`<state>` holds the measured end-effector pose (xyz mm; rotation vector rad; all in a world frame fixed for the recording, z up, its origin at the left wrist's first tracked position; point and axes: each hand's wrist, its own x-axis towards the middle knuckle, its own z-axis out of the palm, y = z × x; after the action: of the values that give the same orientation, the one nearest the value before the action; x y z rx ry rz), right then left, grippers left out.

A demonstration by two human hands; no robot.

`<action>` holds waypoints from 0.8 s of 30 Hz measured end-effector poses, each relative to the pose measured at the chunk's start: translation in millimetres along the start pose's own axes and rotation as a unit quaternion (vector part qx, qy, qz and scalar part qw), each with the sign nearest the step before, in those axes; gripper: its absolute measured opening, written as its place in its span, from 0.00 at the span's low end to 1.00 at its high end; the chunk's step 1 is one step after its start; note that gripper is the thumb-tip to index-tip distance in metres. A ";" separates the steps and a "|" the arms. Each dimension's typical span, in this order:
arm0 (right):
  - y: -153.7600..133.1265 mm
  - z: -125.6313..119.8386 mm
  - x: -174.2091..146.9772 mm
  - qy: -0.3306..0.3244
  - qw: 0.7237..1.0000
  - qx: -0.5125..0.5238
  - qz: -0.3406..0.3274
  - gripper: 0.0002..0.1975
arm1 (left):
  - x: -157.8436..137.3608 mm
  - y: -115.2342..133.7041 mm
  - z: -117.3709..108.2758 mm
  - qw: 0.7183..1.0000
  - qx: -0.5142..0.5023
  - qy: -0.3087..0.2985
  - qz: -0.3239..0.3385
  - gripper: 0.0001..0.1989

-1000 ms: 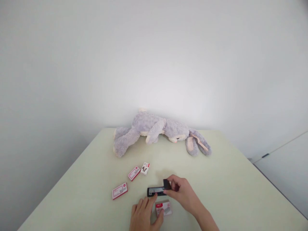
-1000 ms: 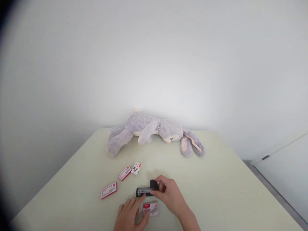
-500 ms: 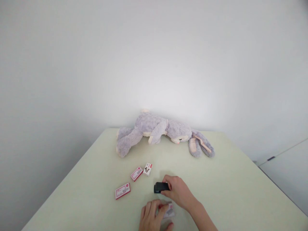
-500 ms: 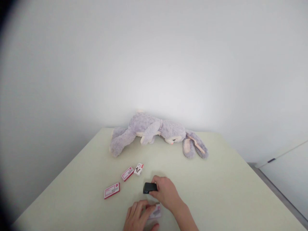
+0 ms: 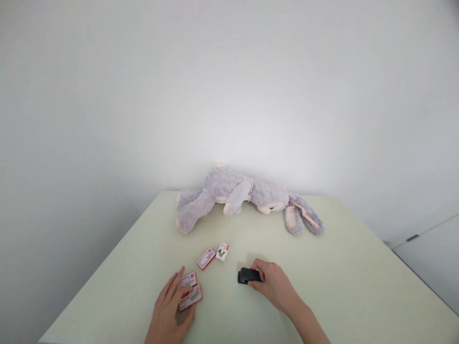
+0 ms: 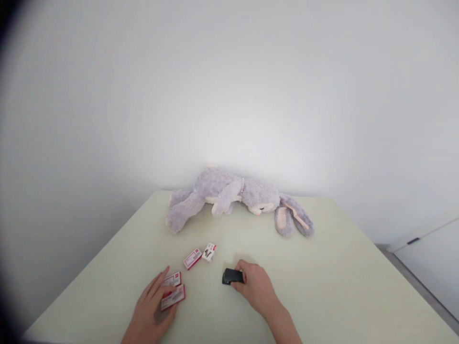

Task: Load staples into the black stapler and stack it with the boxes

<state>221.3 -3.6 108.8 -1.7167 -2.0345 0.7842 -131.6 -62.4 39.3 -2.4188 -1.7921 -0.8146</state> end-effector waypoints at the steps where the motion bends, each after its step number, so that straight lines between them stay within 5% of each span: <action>1: -0.2 -0.2 -0.1 0.001 1.000 0.000 0.000 0.07 | 4.1 -0.3 -0.2 1.000 -0.015 -0.015 -0.001 0.14; 10: -3.7 -0.3 -2.7 0.016 1.000 -0.003 0.019 0.08 | 55.4 28.1 -3.6 0.994 -0.061 -0.074 -0.046 0.06; 18: -5.8 -0.3 -6.2 0.028 0.998 -0.001 0.049 0.07 | 77.0 45.1 24.9 0.997 -0.030 -0.043 -0.055 0.35; 24: -3.4 -0.4 -2.8 0.044 0.995 0.008 0.084 0.07 | 88.6 60.5 41.1 0.999 -0.016 -0.032 -0.016 0.32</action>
<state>219.4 -6.6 111.4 -1.8976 -1.8392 0.7593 -43.2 8.6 58.0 -2.4698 -1.8589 -0.7822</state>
